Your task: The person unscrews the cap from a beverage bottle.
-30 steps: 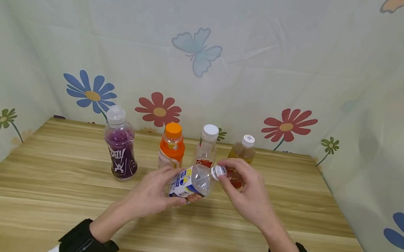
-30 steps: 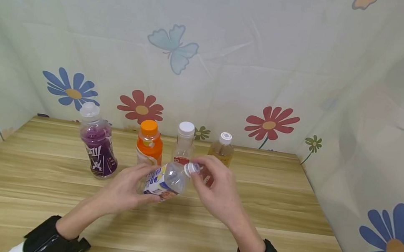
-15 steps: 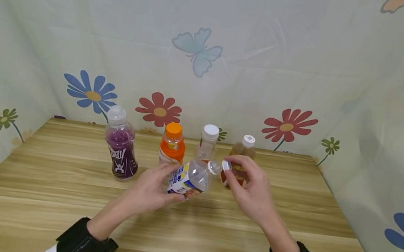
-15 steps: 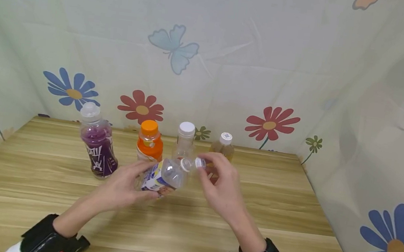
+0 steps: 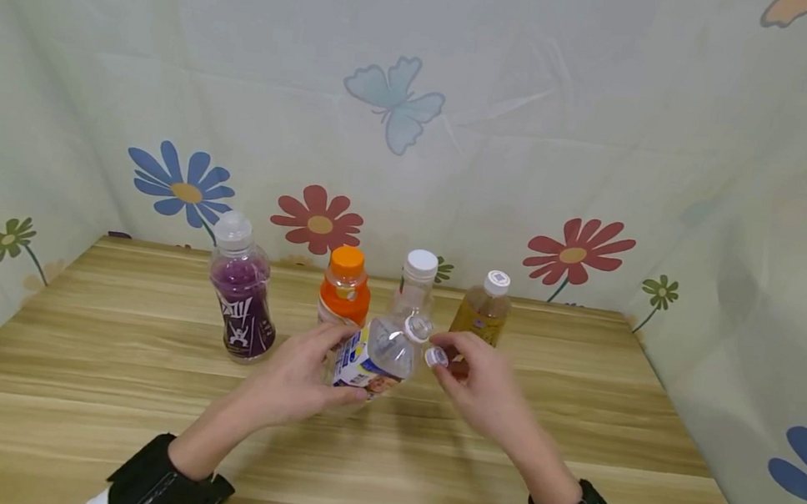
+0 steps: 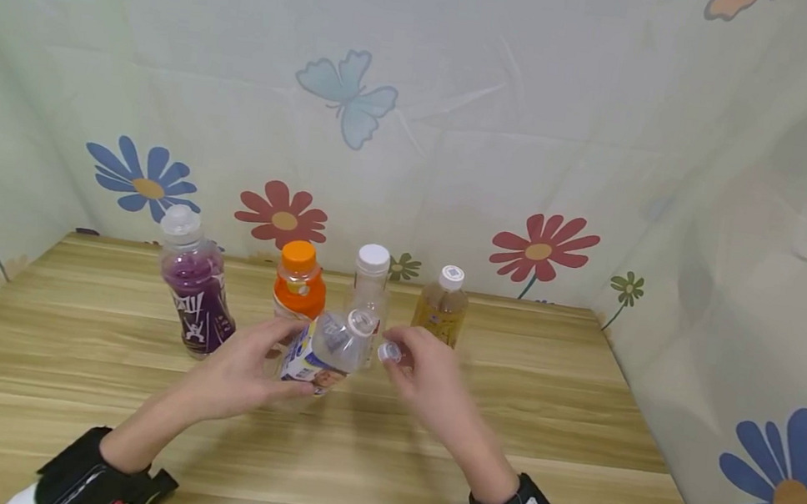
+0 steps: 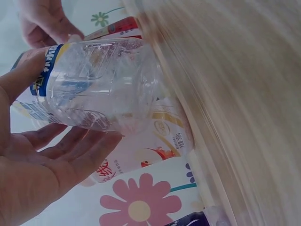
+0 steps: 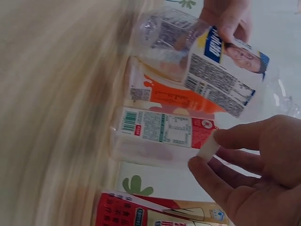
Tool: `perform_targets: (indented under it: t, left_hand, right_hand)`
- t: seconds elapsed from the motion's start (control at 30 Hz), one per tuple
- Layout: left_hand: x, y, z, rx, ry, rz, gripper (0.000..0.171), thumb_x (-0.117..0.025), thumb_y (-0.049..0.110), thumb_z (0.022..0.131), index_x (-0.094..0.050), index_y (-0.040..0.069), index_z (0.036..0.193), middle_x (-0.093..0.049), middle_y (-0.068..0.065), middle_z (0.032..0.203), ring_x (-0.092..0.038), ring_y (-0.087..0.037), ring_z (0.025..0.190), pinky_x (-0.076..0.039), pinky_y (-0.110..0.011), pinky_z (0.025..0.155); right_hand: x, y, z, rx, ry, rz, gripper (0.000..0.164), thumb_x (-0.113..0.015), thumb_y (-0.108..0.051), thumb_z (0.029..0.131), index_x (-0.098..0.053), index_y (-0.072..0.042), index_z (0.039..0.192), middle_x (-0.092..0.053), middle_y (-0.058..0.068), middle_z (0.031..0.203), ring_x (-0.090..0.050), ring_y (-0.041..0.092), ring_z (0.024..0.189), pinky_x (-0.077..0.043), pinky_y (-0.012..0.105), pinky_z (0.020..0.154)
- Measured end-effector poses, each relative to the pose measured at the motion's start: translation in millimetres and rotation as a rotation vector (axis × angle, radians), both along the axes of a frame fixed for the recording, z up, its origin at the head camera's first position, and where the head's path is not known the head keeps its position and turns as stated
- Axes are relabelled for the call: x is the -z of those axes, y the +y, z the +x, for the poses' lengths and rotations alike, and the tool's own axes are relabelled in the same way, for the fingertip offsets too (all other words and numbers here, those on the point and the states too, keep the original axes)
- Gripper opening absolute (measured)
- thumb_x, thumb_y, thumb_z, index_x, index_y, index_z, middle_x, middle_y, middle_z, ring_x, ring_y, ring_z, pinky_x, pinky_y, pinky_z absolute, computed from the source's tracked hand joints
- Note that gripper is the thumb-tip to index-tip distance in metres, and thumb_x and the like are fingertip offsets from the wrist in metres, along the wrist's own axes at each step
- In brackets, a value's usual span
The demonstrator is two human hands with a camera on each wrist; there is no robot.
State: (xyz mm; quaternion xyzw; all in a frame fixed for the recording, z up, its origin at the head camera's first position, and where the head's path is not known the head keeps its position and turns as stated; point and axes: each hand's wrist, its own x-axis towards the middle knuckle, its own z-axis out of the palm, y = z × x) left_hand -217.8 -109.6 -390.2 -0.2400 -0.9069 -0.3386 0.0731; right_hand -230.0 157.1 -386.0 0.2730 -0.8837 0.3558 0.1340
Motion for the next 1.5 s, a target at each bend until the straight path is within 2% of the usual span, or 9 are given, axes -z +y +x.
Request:
perform_targets:
  t: [0.17, 0.3, 0.47, 0.6, 0.93, 1.23, 1.5]
  left_hand:
    - [-1.8, -1.2, 0.0, 0.006, -0.003, 0.014, 0.074, -0.088, 0.040, 0.072, -0.055, 0.013, 0.132, -0.060, 0.006, 0.118, -0.060, -0.011, 0.101, -0.048, -0.027, 0.085]
    - [-3.0, -1.7, 0.0, 0.010, -0.001, 0.026, 0.072, -0.088, 0.039, 0.072, -0.055, 0.014, 0.130, -0.060, 0.007, 0.115, -0.060, -0.011, 0.100, -0.049, -0.028, 0.084]
    - [-3.9, -1.7, 0.6, 0.010, -0.008, 0.043, 0.071, -0.088, 0.039, 0.072, -0.055, 0.015, 0.130, -0.059, 0.007, 0.117, -0.059, -0.011, 0.102, -0.049, -0.029, 0.085]
    - [-4.5, -1.6, 1.0, 0.012, -0.013, 0.048, 0.071, -0.087, 0.040, 0.073, -0.055, 0.015, 0.131, -0.059, 0.007, 0.117, -0.059, -0.011, 0.103, -0.048, -0.029, 0.086]
    - [-4.5, -1.4, 0.5, 0.005, -0.021, 0.042, 0.072, -0.088, 0.041, 0.072, -0.056, 0.015, 0.131, -0.059, 0.008, 0.117, -0.059, -0.010, 0.102, -0.048, -0.029, 0.085]
    - [-3.0, -0.4, 0.1, 0.009, -0.028, 0.042, 0.070, -0.088, 0.039, 0.072, -0.056, 0.017, 0.130, -0.059, 0.010, 0.116, -0.058, -0.007, 0.101, -0.049, -0.030, 0.085]
    - [-3.2, -0.7, 0.0, 0.016, -0.033, 0.046, 0.070, -0.088, 0.040, 0.072, -0.055, 0.018, 0.130, -0.059, 0.011, 0.116, -0.058, -0.006, 0.101, -0.048, -0.027, 0.085]
  right_hand:
    - [8.3, -7.1, -1.3, -0.064, -0.062, 0.082, 0.025, -0.075, 0.005, 0.083, -0.066, 0.001, 0.105, -0.064, 0.008, 0.099, -0.067, 0.023, 0.088, -0.053, 0.028, 0.075]
    - [15.4, -11.5, -2.1, -0.086, -0.094, 0.141, 0.021, -0.076, 0.004, 0.082, -0.067, -0.001, 0.101, -0.065, 0.005, 0.095, -0.067, 0.021, 0.088, -0.054, 0.032, 0.075]
    - [21.4, -16.4, -3.3, -0.107, -0.122, 0.198, 0.019, -0.076, 0.003, 0.082, -0.068, -0.002, 0.099, -0.065, 0.003, 0.093, -0.066, 0.020, 0.087, -0.053, 0.032, 0.075]
    - [23.7, -19.4, -3.9, -0.103, -0.115, 0.238, 0.019, -0.077, 0.004, 0.080, -0.069, 0.000, 0.096, -0.066, 0.004, 0.092, -0.065, 0.020, 0.085, -0.052, 0.028, 0.073]
    - [32.4, -22.8, -10.1, -0.104, -0.103, 0.292, 0.019, -0.077, 0.009, 0.076, -0.069, 0.000, 0.091, -0.065, 0.005, 0.087, -0.064, 0.021, 0.081, -0.049, 0.026, 0.069]
    - [37.9, -20.8, -11.8, -0.102, -0.149, 0.336, 0.019, -0.077, 0.006, 0.077, -0.070, -0.003, 0.092, -0.065, 0.003, 0.088, -0.063, 0.019, 0.083, -0.050, 0.028, 0.072]
    - [31.6, -19.9, -9.2, -0.095, -0.180, 0.335, 0.026, -0.080, 0.006, 0.075, -0.069, 0.002, 0.099, -0.066, 0.007, 0.091, -0.064, 0.022, 0.084, -0.050, 0.029, 0.072]
